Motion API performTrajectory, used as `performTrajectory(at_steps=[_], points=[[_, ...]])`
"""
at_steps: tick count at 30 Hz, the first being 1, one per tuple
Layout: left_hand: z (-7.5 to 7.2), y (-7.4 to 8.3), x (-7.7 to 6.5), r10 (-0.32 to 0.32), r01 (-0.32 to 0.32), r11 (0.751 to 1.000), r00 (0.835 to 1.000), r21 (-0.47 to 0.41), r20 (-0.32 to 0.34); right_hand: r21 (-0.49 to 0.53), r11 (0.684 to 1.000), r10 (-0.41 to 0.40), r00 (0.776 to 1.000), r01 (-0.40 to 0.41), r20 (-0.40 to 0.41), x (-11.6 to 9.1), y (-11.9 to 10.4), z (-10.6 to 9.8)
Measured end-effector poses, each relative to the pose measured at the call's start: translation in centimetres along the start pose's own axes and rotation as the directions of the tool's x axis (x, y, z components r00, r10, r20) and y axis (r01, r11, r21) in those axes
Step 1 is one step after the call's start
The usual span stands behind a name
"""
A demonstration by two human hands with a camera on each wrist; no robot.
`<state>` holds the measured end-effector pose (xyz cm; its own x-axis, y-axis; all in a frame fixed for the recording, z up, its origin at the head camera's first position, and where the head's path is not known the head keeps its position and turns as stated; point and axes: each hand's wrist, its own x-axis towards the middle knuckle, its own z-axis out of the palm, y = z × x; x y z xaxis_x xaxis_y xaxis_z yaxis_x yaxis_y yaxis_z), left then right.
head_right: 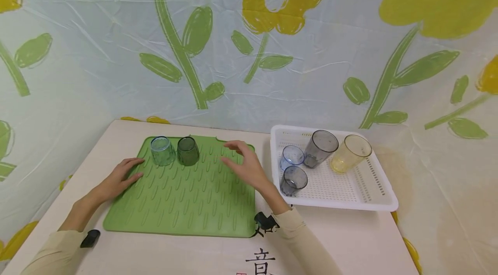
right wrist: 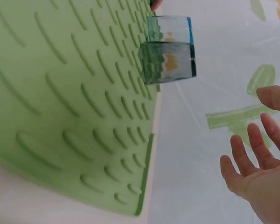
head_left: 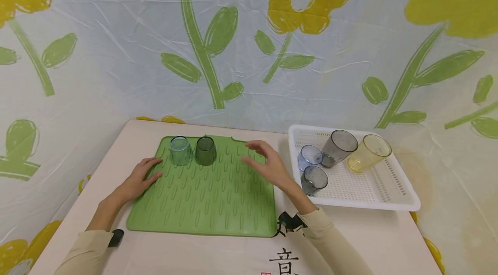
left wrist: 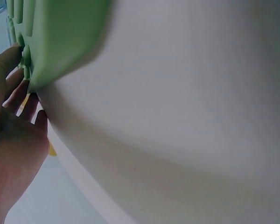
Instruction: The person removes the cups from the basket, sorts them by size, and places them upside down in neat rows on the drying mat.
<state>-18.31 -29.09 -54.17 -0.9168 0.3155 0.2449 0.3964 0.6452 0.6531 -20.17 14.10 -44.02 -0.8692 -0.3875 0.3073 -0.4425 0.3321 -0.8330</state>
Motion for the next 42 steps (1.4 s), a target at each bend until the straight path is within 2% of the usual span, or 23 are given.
performTrajectory(at_steps=[12,18,22,25,28,33,38,42], points=[[0.0,0.3,0.0,0.003,-0.003,1.0,1.0,-0.001,0.006,-0.069,0.997,0.01,0.997,-0.015,-0.078,-2.8,0.0,-3.9],[0.0,0.3,0.1,0.009,-0.009,1.0,1.0,0.004,0.004,-0.087,0.995,0.039,0.991,-0.051,-0.129,-4.1,0.7,-5.7],[0.0,0.2,0.0,0.014,-0.014,1.0,1.0,0.01,-0.004,-0.114,0.992,0.03,0.988,-0.048,-0.153,-4.9,1.1,-6.8],[0.1,0.1,-0.1,0.013,-0.013,1.0,1.0,0.011,-0.006,-0.158,0.986,0.018,0.985,-0.046,-0.173,-5.8,1.4,-7.6],[0.2,-0.1,-0.1,0.008,-0.008,1.0,1.0,0.006,-0.004,-0.202,0.976,0.041,0.978,-0.084,-0.207,-6.7,1.6,-8.3],[0.3,-0.1,-0.2,0.006,-0.006,1.0,1.0,0.008,-0.005,-0.22,0.968,0.067,0.966,-0.123,-0.248,-8.2,2.4,-9.7],[0.2,0.1,-0.2,0.008,-0.008,1.0,1.0,0.009,-0.009,-0.253,0.96,0.049,0.963,-0.119,-0.267,-9.5,3.0,-10.9],[0.2,0.2,-0.1,0.017,-0.017,1.0,1.0,0.008,-0.013,-0.286,0.945,0.085,0.962,-0.16,-0.26,-10.5,3.6,-11.6]])
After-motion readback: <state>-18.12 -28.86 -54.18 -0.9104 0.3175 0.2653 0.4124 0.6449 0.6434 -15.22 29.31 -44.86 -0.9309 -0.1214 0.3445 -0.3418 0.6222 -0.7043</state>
